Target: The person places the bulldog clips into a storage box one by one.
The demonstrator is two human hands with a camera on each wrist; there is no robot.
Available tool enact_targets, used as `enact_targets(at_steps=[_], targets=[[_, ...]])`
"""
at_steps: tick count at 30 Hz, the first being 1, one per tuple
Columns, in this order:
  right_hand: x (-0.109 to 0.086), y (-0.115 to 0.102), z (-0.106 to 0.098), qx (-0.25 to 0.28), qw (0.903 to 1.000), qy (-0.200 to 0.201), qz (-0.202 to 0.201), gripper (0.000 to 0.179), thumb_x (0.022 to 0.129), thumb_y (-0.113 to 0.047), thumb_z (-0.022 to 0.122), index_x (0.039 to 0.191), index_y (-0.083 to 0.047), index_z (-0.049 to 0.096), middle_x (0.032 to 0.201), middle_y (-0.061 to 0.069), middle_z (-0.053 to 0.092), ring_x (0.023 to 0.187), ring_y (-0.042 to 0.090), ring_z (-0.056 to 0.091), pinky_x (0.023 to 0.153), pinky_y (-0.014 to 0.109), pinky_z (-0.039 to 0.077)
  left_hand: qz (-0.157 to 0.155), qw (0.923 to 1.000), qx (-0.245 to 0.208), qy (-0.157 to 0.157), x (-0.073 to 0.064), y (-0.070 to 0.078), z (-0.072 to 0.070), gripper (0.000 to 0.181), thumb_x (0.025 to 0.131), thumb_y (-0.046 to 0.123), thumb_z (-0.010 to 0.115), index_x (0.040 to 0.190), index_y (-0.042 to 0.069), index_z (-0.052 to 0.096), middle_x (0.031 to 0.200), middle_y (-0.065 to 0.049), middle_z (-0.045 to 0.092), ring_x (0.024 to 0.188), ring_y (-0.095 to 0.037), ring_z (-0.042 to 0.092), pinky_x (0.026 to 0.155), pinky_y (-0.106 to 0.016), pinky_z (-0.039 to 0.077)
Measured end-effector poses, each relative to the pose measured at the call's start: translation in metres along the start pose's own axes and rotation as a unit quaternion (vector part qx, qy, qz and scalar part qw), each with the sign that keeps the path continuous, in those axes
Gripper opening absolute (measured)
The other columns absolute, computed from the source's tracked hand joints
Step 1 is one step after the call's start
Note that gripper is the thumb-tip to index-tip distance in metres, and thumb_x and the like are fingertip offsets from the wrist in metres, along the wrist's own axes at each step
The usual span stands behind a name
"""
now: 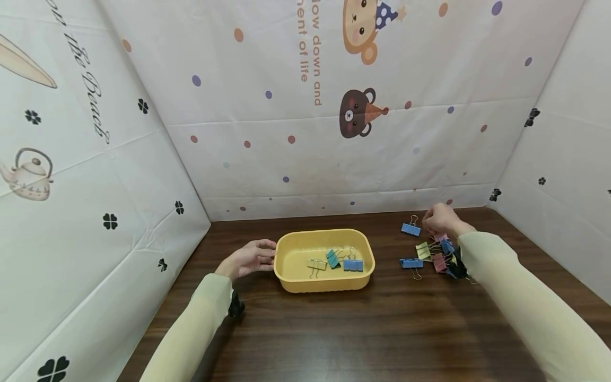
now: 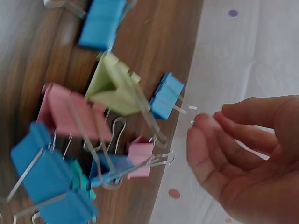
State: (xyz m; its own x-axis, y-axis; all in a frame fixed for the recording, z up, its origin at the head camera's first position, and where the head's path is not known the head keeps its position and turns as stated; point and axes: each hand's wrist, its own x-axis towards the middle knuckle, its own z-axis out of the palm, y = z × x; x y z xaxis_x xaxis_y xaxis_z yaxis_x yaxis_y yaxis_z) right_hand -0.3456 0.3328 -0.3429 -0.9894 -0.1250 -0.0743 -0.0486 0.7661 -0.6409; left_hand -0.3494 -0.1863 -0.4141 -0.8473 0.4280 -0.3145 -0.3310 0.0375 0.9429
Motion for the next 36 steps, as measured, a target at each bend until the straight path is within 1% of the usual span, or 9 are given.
enact_targets(at_steps=[2, 4, 7, 11, 14, 19, 24, 29, 36], targets=[[-0.002, 0.004, -0.001, -0.035, 0.9993, -0.007, 0.009, 0.020, 0.086, 0.000, 0.046, 0.075, 0.006, 0.061, 0.054, 0.002, 0.052, 0.046, 0.011, 0.046, 0.046, 0.028, 0.045, 0.000, 1.0000, -0.002, 0.001, 0.000, 0.000, 0.000, 0.021, 0.096, 0.004, 0.055, 0.116, 0.006, 0.048, 0.093, -0.007, 0.059, 0.076, -0.016, 0.061, 0.071, -0.031, 0.058], [-0.003, 0.007, -0.002, -0.061, 0.9975, -0.023, 0.026, 0.024, 0.085, -0.002, 0.047, 0.063, -0.004, 0.055, 0.052, 0.001, 0.050, 0.043, 0.010, 0.042, 0.043, 0.026, 0.040, 0.000, 1.0000, -0.003, 0.002, 0.000, 0.000, 0.000, 0.021, 0.096, 0.004, 0.055, 0.116, 0.006, 0.048, 0.094, -0.007, 0.060, 0.076, -0.016, 0.061, 0.071, -0.031, 0.058], [-0.003, 0.009, -0.002, -0.097, 0.9927, -0.042, 0.057, 0.030, 0.088, -0.007, 0.050, 0.058, -0.010, 0.050, 0.051, 0.000, 0.049, 0.043, 0.011, 0.045, 0.041, 0.026, 0.044, 0.000, 1.0000, -0.004, 0.003, 0.000, 0.000, 0.000, 0.021, 0.096, 0.004, 0.055, 0.116, 0.007, 0.048, 0.094, -0.007, 0.060, 0.076, -0.016, 0.062, 0.071, -0.031, 0.058], [-0.002, 0.009, 0.000, -0.114, 0.9878, -0.060, 0.086, 0.018, 0.087, -0.007, 0.053, 0.070, -0.001, 0.056, 0.055, 0.006, 0.054, 0.046, 0.016, 0.055, 0.045, 0.032, 0.053, 0.001, 1.0000, 0.000, 0.002, 0.000, 0.000, 0.000, 0.023, 0.096, 0.004, 0.055, 0.117, 0.006, 0.047, 0.094, -0.007, 0.059, 0.076, -0.016, 0.061, 0.071, -0.031, 0.058], [0.000, 0.008, 0.003, -0.119, 0.9861, -0.068, 0.094, 0.012, 0.083, 0.000, 0.052, 0.079, 0.008, 0.060, 0.058, 0.013, 0.059, 0.047, 0.019, 0.061, 0.049, 0.035, 0.056, 0.000, 1.0000, -0.001, 0.005, 0.000, -0.001, 0.000, 0.023, 0.096, 0.004, 0.056, 0.117, 0.005, 0.047, 0.093, -0.007, 0.060, 0.076, -0.016, 0.061, 0.071, -0.031, 0.058], [0.000, 0.005, 0.006, -0.120, 0.9867, -0.070, 0.085, 0.014, 0.082, 0.008, 0.048, 0.087, 0.012, 0.060, 0.062, 0.018, 0.063, 0.048, 0.020, 0.064, 0.050, 0.035, 0.057, 0.001, 1.0000, -0.003, 0.002, 0.000, -0.001, 0.000, 0.024, 0.096, 0.003, 0.055, 0.118, 0.005, 0.047, 0.092, -0.007, 0.060, 0.076, -0.016, 0.062, 0.071, -0.031, 0.058], [0.000, 0.003, 0.009, -0.110, 0.9897, -0.063, 0.066, 0.017, 0.088, 0.005, 0.043, 0.091, 0.013, 0.057, 0.064, 0.019, 0.062, 0.050, 0.021, 0.064, 0.051, 0.035, 0.057, 0.002, 1.0000, -0.003, -0.005, 0.000, -0.001, -0.001, 0.023, 0.096, 0.003, 0.055, 0.117, 0.005, 0.047, 0.092, -0.006, 0.060, 0.076, -0.016, 0.062, 0.072, -0.031, 0.058], [0.001, 0.004, 0.012, -0.098, 0.9922, -0.050, 0.059, 0.021, 0.089, 0.003, 0.041, 0.100, 0.015, 0.055, 0.070, 0.020, 0.062, 0.052, 0.020, 0.065, 0.052, 0.035, 0.058, -0.001, 1.0000, -0.002, 0.002, 0.000, -0.001, 0.000, 0.025, 0.096, 0.004, 0.056, 0.119, 0.005, 0.047, 0.092, -0.007, 0.061, 0.076, -0.016, 0.062, 0.072, -0.031, 0.058], [0.001, 0.008, 0.013, -0.067, 0.9955, -0.047, 0.048, 0.028, 0.090, 0.001, 0.043, 0.103, 0.018, 0.060, 0.067, 0.017, 0.063, 0.051, 0.018, 0.064, 0.054, 0.037, 0.058, 0.003, 1.0000, 0.003, 0.005, -0.001, -0.001, 0.000, 0.027, 0.096, 0.005, 0.056, 0.121, 0.004, 0.046, 0.093, -0.006, 0.061, 0.076, -0.016, 0.062, 0.071, -0.031, 0.058]])
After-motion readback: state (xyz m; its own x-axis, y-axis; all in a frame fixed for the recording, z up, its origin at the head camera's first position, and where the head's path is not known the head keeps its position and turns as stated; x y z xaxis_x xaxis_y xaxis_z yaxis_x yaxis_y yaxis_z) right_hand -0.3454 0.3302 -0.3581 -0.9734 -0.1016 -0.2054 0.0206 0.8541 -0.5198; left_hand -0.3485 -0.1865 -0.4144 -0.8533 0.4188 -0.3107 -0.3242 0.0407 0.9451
